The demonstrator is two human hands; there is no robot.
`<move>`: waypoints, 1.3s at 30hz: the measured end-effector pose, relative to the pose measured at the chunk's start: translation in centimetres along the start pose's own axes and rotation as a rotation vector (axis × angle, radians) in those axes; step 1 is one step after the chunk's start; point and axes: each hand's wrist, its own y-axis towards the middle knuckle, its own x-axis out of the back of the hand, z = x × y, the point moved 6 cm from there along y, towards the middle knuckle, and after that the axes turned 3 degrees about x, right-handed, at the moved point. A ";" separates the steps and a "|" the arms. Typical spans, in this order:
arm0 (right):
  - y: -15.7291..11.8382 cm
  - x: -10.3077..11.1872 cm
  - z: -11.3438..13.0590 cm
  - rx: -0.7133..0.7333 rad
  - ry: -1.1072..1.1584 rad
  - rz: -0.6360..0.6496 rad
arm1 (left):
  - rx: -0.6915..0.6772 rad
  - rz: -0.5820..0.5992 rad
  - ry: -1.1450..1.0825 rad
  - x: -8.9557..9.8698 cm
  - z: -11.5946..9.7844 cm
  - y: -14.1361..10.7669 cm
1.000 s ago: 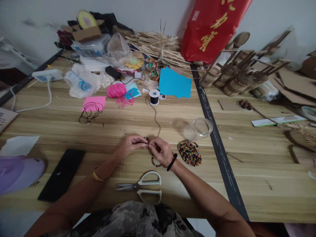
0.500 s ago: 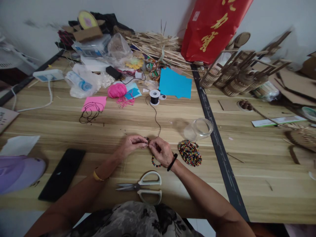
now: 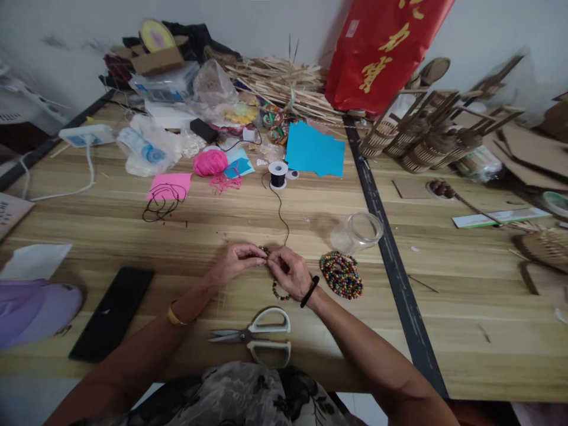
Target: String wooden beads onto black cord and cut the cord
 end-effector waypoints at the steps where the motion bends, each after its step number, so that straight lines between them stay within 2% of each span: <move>1: 0.0 0.0 0.0 -0.001 0.002 0.003 | 0.001 0.001 0.004 0.0 0.0 0.0; 39: 0.1 -0.1 0.1 0.001 -0.006 0.019 | -0.016 0.013 0.039 0.0 0.4 0.2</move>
